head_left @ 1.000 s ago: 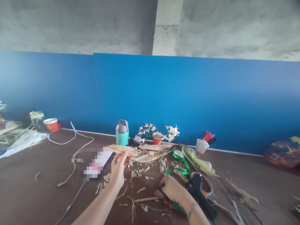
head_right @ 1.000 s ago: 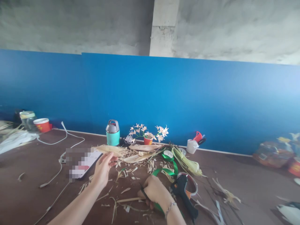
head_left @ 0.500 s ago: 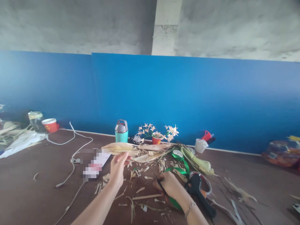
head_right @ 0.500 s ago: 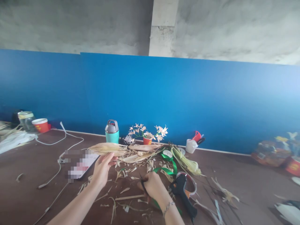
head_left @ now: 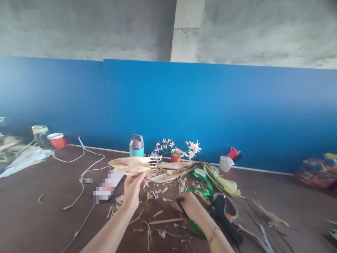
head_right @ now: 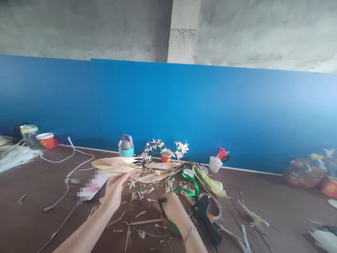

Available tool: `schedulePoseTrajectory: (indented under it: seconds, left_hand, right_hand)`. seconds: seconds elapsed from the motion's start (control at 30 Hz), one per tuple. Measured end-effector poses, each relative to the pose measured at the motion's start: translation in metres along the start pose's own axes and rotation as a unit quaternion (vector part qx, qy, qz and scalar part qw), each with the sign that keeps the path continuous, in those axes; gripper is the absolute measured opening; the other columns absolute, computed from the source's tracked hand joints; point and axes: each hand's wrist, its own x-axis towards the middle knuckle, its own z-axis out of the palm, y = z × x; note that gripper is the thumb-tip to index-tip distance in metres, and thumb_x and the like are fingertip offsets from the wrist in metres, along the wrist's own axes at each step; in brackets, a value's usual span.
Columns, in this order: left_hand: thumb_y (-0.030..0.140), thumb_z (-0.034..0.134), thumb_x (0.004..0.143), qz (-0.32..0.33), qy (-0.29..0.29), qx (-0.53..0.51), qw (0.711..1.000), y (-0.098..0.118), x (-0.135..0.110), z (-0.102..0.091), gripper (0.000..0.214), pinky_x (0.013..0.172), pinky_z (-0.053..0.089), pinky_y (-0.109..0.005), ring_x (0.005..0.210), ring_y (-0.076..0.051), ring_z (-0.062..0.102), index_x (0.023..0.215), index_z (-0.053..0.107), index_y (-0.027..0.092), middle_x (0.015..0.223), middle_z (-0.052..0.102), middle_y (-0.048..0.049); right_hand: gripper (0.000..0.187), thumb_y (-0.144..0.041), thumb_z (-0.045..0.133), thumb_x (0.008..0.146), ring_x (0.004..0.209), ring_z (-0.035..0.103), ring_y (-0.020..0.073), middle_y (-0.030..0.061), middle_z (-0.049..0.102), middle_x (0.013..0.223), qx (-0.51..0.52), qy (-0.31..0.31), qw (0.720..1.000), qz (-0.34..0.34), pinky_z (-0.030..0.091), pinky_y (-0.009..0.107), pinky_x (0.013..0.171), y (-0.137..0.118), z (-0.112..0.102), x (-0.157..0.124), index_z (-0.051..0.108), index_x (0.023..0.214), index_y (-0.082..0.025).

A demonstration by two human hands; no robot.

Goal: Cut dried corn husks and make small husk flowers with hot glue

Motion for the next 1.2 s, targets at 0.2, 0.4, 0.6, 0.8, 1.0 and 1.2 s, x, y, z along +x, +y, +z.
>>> schedulePoseTrajectory:
  seconds: [0.2, 0.4, 0.6, 0.8, 1.0, 1.2]
  left_hand:
    - [0.025, 0.077, 0.056, -0.027, -0.026, 0.0, 0.999, -0.001, -0.003, 0.002, 0.027, 0.055, 0.048, -0.025, 0.067, -0.019, 0.065, 0.079, 0.069, 0.012, 0.074, 0.073, -0.0059]
    - [0.026, 0.076, 0.058, -0.026, -0.047, 0.016, 0.998, 0.0, -0.006, 0.004, 0.03, 0.056, 0.048, -0.025, 0.067, -0.018, 0.065, 0.084, 0.067, 0.013, 0.078, 0.073, -0.0052]
    - [0.026, 0.075, 0.06, -0.022, -0.081, 0.029, 0.996, -0.002, -0.009, 0.005, 0.027, 0.059, 0.049, -0.027, 0.067, -0.018, 0.064, 0.082, 0.064, 0.014, 0.075, 0.071, -0.0036]
    - [0.025, 0.074, 0.06, -0.01, -0.091, 0.009, 0.996, 0.0, -0.007, 0.005, 0.027, 0.059, 0.046, -0.025, 0.068, -0.016, 0.061, 0.082, 0.062, 0.014, 0.076, 0.068, -0.003]
    - [0.023, 0.074, 0.058, 0.014, -0.074, -0.001, 0.997, 0.004, -0.007, 0.007, 0.027, 0.057, 0.043, -0.024, 0.067, -0.014, 0.058, 0.081, 0.062, 0.015, 0.082, 0.067, -0.0032]
    - [0.024, 0.074, 0.058, 0.004, -0.061, 0.003, 0.998, 0.001, -0.005, 0.005, 0.029, 0.062, 0.046, -0.026, 0.072, -0.017, 0.06, 0.083, 0.062, 0.015, 0.08, 0.066, -0.004]
  right_hand:
    - [0.03, -0.042, 0.066, 0.065, 0.033, 0.045, 0.0072, -0.0044, 0.055, 0.044, 0.108, -0.088, 0.99, -0.022, 0.034, 0.018, 0.035, -0.006, 0.001, -0.003, 0.061, 0.074, -0.014]
    - [0.029, -0.038, 0.066, 0.065, 0.037, 0.048, 0.0069, -0.0038, 0.056, 0.046, 0.137, -0.129, 0.981, -0.048, 0.039, 0.018, 0.041, -0.007, 0.004, -0.007, 0.062, 0.076, -0.012]
    - [0.031, -0.039, 0.067, 0.063, 0.037, 0.048, 0.008, -0.0041, 0.054, 0.045, 0.161, -0.134, 0.976, -0.052, 0.039, 0.019, 0.039, -0.005, 0.007, -0.004, 0.062, 0.077, -0.012]
    - [0.028, -0.04, 0.064, 0.067, 0.035, 0.045, 0.0062, -0.0044, 0.055, 0.043, 0.099, -0.083, 0.991, -0.043, 0.033, 0.016, 0.037, -0.01, -0.01, -0.008, 0.063, 0.076, -0.013]
    - [0.024, -0.035, 0.064, 0.066, 0.027, 0.041, 0.0049, -0.0055, 0.051, 0.037, 0.013, -0.137, 0.99, 0.007, 0.029, 0.015, 0.029, 0.002, -0.03, -0.009, 0.058, 0.055, -0.015]
    - [0.015, -0.024, 0.068, 0.058, 0.024, 0.04, 0.0047, -0.0059, 0.051, 0.034, -0.03, -0.275, 0.959, 0.064, 0.029, 0.014, 0.026, 0.005, -0.024, -0.013, 0.06, 0.048, -0.016]
